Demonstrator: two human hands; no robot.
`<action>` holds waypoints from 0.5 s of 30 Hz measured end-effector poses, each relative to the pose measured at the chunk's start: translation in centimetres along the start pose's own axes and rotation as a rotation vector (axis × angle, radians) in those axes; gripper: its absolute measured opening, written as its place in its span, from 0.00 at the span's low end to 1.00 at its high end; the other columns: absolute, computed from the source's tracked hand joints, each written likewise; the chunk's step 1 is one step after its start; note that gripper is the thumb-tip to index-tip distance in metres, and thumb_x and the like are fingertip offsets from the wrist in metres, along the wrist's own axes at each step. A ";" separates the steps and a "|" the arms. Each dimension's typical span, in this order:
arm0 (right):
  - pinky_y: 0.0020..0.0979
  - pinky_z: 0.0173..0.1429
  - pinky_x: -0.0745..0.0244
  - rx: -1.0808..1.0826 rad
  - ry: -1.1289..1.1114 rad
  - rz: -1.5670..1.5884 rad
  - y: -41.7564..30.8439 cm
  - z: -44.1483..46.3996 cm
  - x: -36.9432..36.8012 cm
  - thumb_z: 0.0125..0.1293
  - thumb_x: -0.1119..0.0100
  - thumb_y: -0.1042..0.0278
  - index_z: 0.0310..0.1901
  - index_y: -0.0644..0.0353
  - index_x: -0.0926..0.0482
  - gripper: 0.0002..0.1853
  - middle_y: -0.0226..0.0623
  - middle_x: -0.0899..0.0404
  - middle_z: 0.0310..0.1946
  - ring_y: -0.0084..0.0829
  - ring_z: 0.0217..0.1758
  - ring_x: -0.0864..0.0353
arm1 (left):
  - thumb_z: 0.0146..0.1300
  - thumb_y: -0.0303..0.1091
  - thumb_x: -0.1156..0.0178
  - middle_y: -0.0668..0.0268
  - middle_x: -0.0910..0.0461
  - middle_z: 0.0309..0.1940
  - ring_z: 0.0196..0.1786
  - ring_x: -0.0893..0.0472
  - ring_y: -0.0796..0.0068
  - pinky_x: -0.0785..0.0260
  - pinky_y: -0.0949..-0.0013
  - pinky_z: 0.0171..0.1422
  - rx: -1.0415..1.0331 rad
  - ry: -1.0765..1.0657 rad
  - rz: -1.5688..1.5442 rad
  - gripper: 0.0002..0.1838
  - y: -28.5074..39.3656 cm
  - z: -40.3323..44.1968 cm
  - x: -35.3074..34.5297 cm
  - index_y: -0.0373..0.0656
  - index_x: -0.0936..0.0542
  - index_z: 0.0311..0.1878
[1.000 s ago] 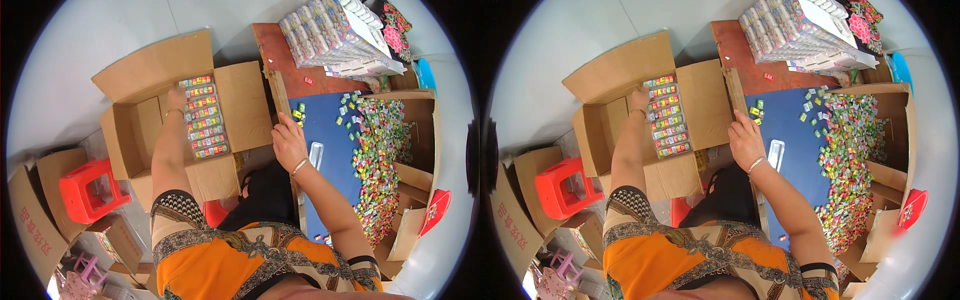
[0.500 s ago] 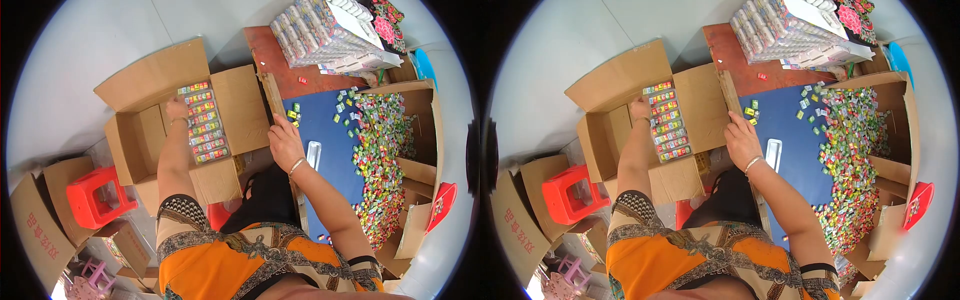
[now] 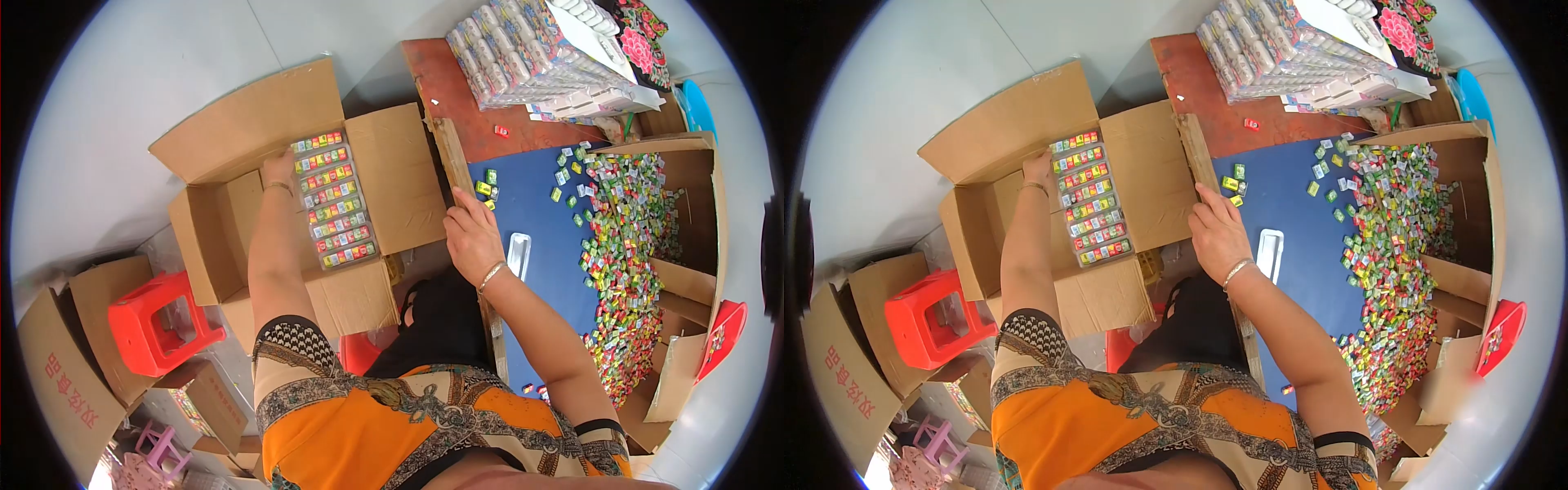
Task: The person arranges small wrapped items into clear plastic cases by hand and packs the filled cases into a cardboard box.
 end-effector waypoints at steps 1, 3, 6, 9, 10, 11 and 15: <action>0.45 0.72 0.36 -0.001 -0.002 -0.003 0.0 0.0 0.0 0.55 0.37 0.78 0.40 0.59 0.18 0.10 0.33 0.22 0.50 0.39 0.74 0.35 | 0.60 0.42 0.30 0.46 0.15 0.50 0.52 0.15 0.62 0.25 0.63 0.56 -0.020 -0.006 0.080 0.27 0.1 0.2 -0.1 0.27 0.18 0.53; 0.45 0.72 0.36 0.003 0.000 -0.006 0.0 -0.1 -0.2 0.55 0.37 0.78 0.40 0.59 0.18 0.10 0.33 0.22 0.50 0.39 0.74 0.35 | 0.62 0.39 0.30 0.51 0.15 0.48 0.49 0.16 0.66 0.25 0.65 0.54 -0.042 0.018 0.035 0.24 -0.1 0.1 -0.3 0.28 0.17 0.53; 0.45 0.72 0.36 0.007 0.009 -0.014 0.1 -0.2 -0.3 0.54 0.37 0.78 0.40 0.59 0.18 0.10 0.33 0.22 0.50 0.39 0.74 0.35 | 0.65 0.34 0.30 0.60 0.15 0.44 0.44 0.17 0.72 0.24 0.69 0.48 -0.092 0.065 -0.057 0.18 0.2 -0.9 -0.6 0.30 0.17 0.51; 0.45 0.72 0.36 0.008 0.006 -0.012 0.1 -0.1 -0.3 0.54 0.36 0.78 0.40 0.59 0.19 0.11 0.33 0.22 0.51 0.39 0.74 0.35 | 0.65 0.31 0.32 0.57 0.16 0.52 0.53 0.18 0.70 0.26 0.69 0.59 -0.058 0.022 -0.232 0.21 -0.1 -1.9 -0.7 0.29 0.20 0.59; 0.45 0.72 0.36 0.006 0.006 -0.013 0.0 -0.1 -0.3 0.54 0.36 0.78 0.40 0.59 0.19 0.11 0.33 0.22 0.51 0.39 0.74 0.35 | 0.65 0.31 0.32 0.57 0.16 0.52 0.53 0.18 0.70 0.26 0.69 0.59 -0.058 0.021 -0.231 0.21 -0.4 -1.6 -0.8 0.29 0.20 0.59; 0.45 0.72 0.36 0.007 0.007 -0.009 0.0 -0.1 -0.3 0.54 0.36 0.78 0.40 0.59 0.19 0.11 0.33 0.22 0.50 0.39 0.74 0.35 | 0.65 0.31 0.32 0.55 0.16 0.52 0.53 0.17 0.69 0.25 0.68 0.57 -0.055 0.028 -0.295 0.21 -0.8 -1.5 -0.8 0.29 0.19 0.57; 0.45 0.72 0.36 0.007 -0.002 -0.008 0.0 -0.1 -0.1 0.53 0.36 0.78 0.40 0.59 0.19 0.11 0.33 0.22 0.51 0.39 0.74 0.35 | 0.64 0.31 0.32 0.51 0.15 0.52 0.53 0.16 0.69 0.24 0.67 0.56 -0.064 0.098 -0.367 0.20 -0.1 -2.9 -1.1 0.27 0.19 0.55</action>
Point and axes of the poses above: each hand's wrist, its own z-axis towards the middle knuckle, its own x-axis out of the back of the hand, y = z × x, the point moved 7 cm from there along z, towards the middle knuckle
